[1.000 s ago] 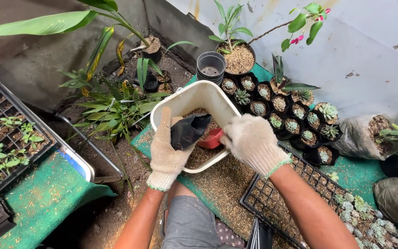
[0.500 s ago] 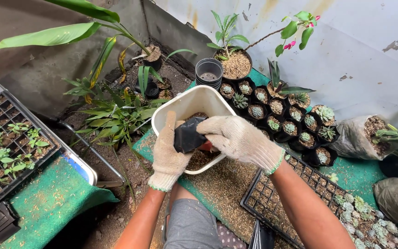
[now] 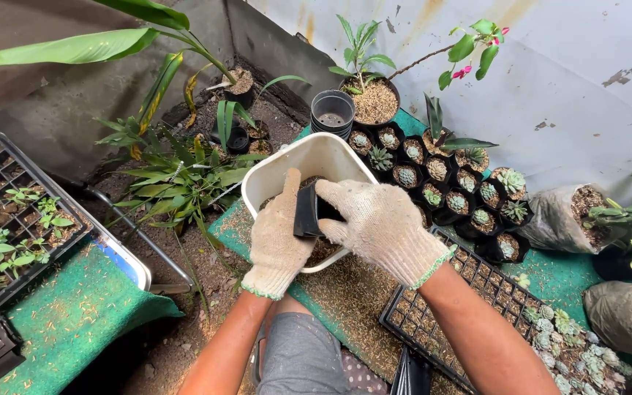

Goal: The person fills small black plastic nursery pots with soil using a red scoop and a white bucket. They then place small succulent plants into the soil-filled pots and arrange them into a black seedling tray.

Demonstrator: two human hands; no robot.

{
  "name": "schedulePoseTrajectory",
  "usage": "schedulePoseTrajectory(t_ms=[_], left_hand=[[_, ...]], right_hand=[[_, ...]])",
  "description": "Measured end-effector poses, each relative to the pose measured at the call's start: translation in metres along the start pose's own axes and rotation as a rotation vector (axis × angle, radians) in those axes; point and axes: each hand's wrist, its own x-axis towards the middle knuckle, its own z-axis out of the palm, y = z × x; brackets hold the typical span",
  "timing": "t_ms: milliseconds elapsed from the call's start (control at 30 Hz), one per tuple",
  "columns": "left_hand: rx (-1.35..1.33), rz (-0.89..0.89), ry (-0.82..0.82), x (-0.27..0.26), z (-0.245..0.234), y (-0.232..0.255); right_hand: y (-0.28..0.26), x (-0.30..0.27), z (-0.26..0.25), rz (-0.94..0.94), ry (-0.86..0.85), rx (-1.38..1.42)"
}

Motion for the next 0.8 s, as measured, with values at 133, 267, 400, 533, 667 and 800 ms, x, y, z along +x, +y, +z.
schedulePoseTrajectory(t_ms=[133,267,400,533,667,800], left_hand=[[0.008,0.007,-0.024,0.000,-0.001,-0.004],[-0.128,-0.040,0.042,-0.007,-0.005,-0.002],[-0.232,-0.093,0.093,0.003,-0.013,-0.005],[-0.231,0.390,0.526,0.014,0.045,-0.063],[-0.222,0.364,0.518,0.012,0.044,-0.063],[-0.238,0.369,0.522,0.012,0.046,-0.066]], right_hand=[[-0.012,-0.002,-0.009,0.003,0.094,0.043],[-0.028,-0.006,-0.046,0.261,-0.024,0.331],[-0.008,-0.016,-0.037,0.009,0.483,-0.073],[0.024,0.021,0.037,0.269,-0.161,-0.166],[-0.017,0.058,0.051,0.520,-0.723,-0.496],[0.021,0.060,0.086,0.393,-0.565,-0.616]])
